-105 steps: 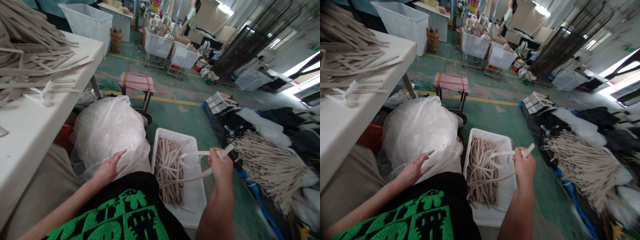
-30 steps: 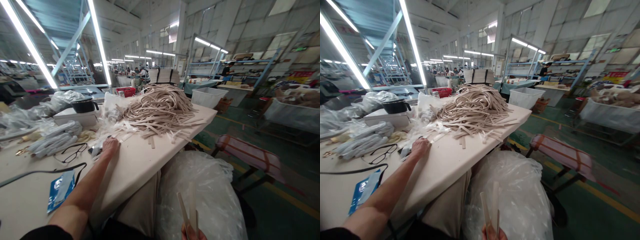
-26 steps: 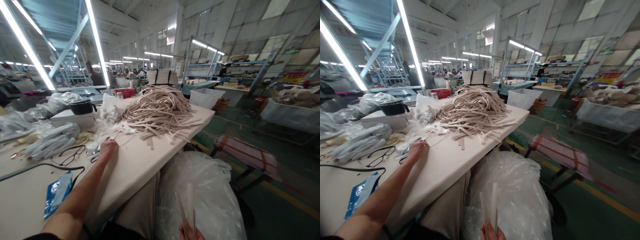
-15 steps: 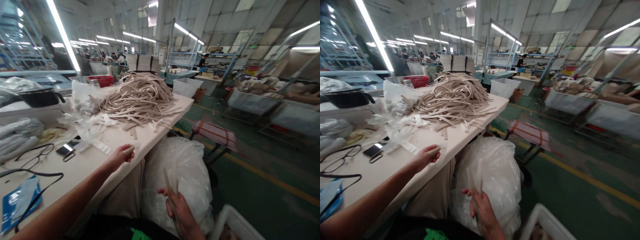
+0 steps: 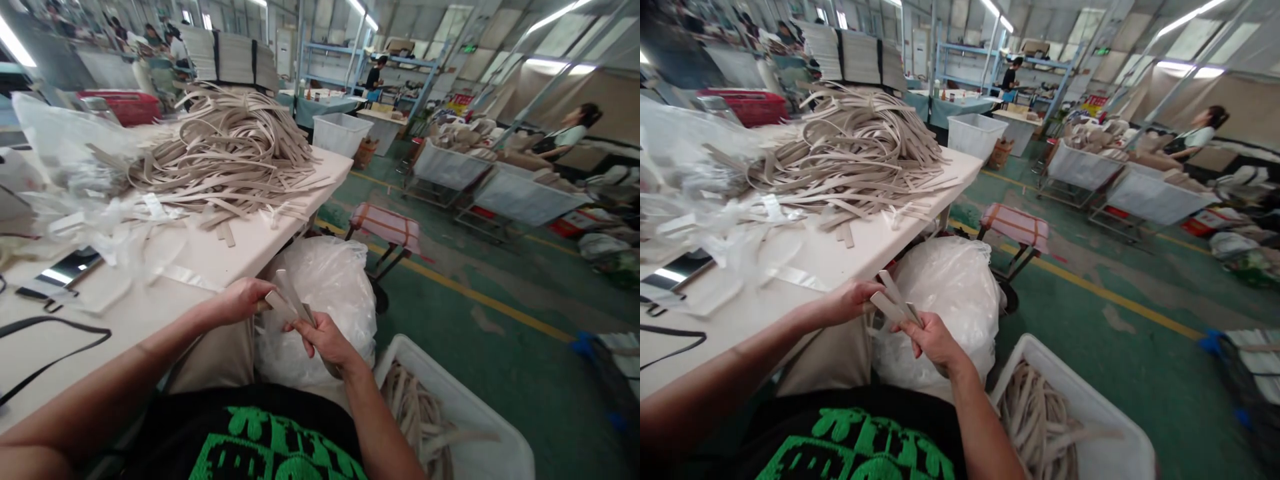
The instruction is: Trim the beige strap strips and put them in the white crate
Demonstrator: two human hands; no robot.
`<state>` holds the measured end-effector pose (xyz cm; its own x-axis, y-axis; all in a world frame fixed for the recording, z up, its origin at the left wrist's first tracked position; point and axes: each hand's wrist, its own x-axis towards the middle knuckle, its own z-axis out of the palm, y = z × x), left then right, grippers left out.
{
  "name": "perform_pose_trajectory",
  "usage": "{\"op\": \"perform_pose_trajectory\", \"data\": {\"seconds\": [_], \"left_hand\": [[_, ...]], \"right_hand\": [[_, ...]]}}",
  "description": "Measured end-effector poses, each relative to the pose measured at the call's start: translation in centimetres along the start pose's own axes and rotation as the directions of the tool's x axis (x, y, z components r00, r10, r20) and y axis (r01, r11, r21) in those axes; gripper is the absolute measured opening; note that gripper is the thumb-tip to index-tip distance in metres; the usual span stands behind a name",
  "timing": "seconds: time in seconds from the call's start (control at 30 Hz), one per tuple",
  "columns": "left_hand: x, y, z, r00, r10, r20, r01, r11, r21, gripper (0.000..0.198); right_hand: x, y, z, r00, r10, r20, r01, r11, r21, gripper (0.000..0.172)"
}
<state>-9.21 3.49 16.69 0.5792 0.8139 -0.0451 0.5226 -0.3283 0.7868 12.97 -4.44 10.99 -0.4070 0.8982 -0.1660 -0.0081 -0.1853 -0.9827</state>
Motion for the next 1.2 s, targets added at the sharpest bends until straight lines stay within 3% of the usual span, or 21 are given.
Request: {"op": "perform_pose_trajectory", "data": {"seconds": [0.1, 0.17, 0.23, 0.27, 0.33, 0.4, 0.57, 0.7, 0.77, 0.83, 0.93, 1.0, 1.1, 1.2], "left_hand": [[-0.8, -0.7, -0.1, 0.976, 0.180, -0.120, -0.169, 0.981, 0.099, 0.018], [-1.9, -1.1, 0.0, 0.912, 0.188, -0.365, -0.137, 0.977, 0.163, 0.019], [-3.0, -1.3, 0.5, 0.874, 0.121, -0.471, -0.053, 0.986, 0.155, 0.024], [-3.6, -1.3, 0.9, 0.896, 0.073, -0.437, -0.018, 0.991, 0.131, 0.026], [-4.4, -1.3, 2.2, 0.967, -0.011, -0.254, 0.034, 0.996, 0.085, 0.022], [-4.8, -1.3, 3.6, 0.993, -0.067, -0.094, 0.075, 0.994, 0.085, 0.018], [-4.9, -1.9, 6.2, 0.990, -0.141, 0.004, 0.141, 0.989, 0.042, 0.027], [-4.3, -2.6, 6.9, 0.970, -0.242, 0.023, 0.242, 0.955, -0.170, 0.027], [-3.8, -2.7, 7.1, 0.942, -0.333, 0.042, 0.321, 0.857, -0.403, 0.022], [-3.2, -2.5, 7.1, 0.900, -0.430, 0.073, 0.363, 0.644, -0.673, 0.020], [-2.2, -2.1, 6.8, 0.828, -0.549, 0.110, 0.290, 0.252, -0.923, 0.018], [-1.5, -1.9, 6.6, 0.798, -0.587, 0.132, 0.213, 0.071, -0.975, 0.014], [-0.8, -1.7, 6.6, 0.781, -0.605, 0.153, 0.138, -0.072, -0.988, 0.004], [-0.5, -1.6, 6.8, 0.785, -0.592, 0.183, 0.144, -0.114, -0.983, 0.006]], "right_hand": [[1.1, 0.0, 0.9, 0.998, -0.037, -0.060, 0.038, 0.999, 0.003, 0.044], [1.6, -0.2, 1.0, 0.991, -0.036, -0.131, 0.038, 0.999, 0.006, 0.043], [1.8, -0.4, 0.9, 0.979, -0.031, -0.204, 0.032, 0.999, 0.004, 0.043], [1.9, -0.5, 0.8, 0.973, -0.031, -0.227, 0.032, 0.999, -0.001, 0.043], [2.0, -0.7, 0.6, 0.967, -0.035, -0.254, 0.032, 0.999, -0.015, 0.044], [2.1, -0.9, 0.6, 0.964, -0.042, -0.263, 0.033, 0.999, -0.041, 0.044], [2.6, -1.2, 0.6, 0.957, -0.063, -0.282, 0.033, 0.993, -0.111, 0.045], [2.7, -1.3, 0.7, 0.954, -0.065, -0.293, 0.025, 0.990, -0.136, 0.045], [2.3, -1.3, 0.5, 0.940, -0.070, -0.333, 0.028, 0.991, -0.130, 0.047], [1.4, -1.3, 0.2, 0.922, -0.079, -0.378, 0.030, 0.990, -0.134, 0.048], [-0.8, -1.0, 0.0, 0.927, -0.040, -0.373, -0.029, 0.983, -0.179, 0.051], [-2.6, -0.5, 0.2, 0.946, 0.016, -0.324, -0.089, 0.973, -0.211, 0.052], [-4.7, 0.5, 1.0, 0.966, 0.064, -0.251, -0.126, 0.963, -0.237, 0.051], [-5.6, 1.4, 2.1, 0.974, 0.078, -0.212, -0.131, 0.959, -0.251, 0.051]]}}
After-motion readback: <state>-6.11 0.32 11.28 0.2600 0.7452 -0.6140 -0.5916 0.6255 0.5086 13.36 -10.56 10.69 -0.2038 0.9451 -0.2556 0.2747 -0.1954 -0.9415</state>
